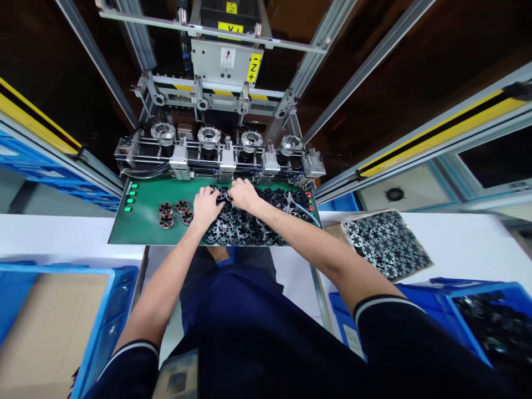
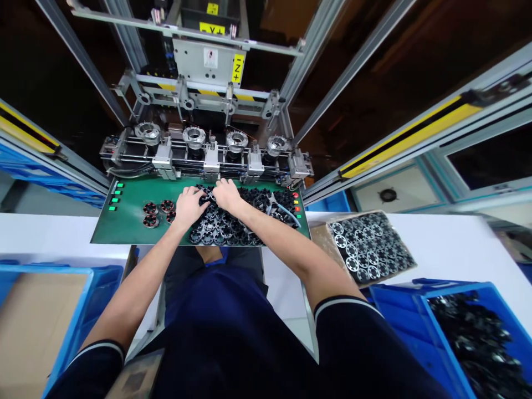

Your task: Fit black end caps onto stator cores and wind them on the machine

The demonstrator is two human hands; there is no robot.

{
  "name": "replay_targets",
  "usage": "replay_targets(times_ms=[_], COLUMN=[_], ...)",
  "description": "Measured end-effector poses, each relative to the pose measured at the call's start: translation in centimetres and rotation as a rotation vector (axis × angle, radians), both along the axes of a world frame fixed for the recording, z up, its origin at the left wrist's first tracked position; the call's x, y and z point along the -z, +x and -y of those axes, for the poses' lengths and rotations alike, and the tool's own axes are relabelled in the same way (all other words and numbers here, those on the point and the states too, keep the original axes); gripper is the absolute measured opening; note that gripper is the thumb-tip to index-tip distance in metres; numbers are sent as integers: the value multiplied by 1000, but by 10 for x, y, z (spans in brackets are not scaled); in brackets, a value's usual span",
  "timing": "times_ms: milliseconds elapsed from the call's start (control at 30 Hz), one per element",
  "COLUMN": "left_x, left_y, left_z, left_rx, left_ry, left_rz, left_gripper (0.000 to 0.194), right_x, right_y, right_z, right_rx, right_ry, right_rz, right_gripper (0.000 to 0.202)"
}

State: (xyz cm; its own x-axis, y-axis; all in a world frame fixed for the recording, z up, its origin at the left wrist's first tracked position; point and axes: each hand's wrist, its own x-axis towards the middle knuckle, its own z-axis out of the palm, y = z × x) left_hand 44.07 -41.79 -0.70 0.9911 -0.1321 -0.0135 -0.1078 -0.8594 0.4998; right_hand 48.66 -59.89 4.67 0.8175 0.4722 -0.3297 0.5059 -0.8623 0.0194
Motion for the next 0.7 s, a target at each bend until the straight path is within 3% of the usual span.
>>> replay_targets(times_ms=[133,233,333,400,433,500,567,700], left_x=[-2,-15,-41,-63,-73,-89,-96,-85], left_y=[0,-7,-4,10,22,50,81,121], left_z=[1,-11,-39,-65,-79,-104,-122,-134], left_rx=[-7,-33,-115,-183,-205,-223,-251,-359], left_ry=[-28,-101,-197,-280,-308,-319,-304,-242], left_rz=[14,60,132,236,297,391,416,304], left_gripper=[10,10,41,72,78,69,60,56], right_x=[-12,-36,-66,-81,-86,-86,-76,-49], right_y=[-1,-2,7,22,31,52,72,99], right_z=[10,26,43,50,51,48,40,24], right_rx=[-16,-2,33,61,78,125,184,241], right_ry=[76,175,318,479,556,649,635,579], right_rz=[-19,-20,0,41,70,137,176,152], right_gripper=[25,23,47,63,64,60,59,56])
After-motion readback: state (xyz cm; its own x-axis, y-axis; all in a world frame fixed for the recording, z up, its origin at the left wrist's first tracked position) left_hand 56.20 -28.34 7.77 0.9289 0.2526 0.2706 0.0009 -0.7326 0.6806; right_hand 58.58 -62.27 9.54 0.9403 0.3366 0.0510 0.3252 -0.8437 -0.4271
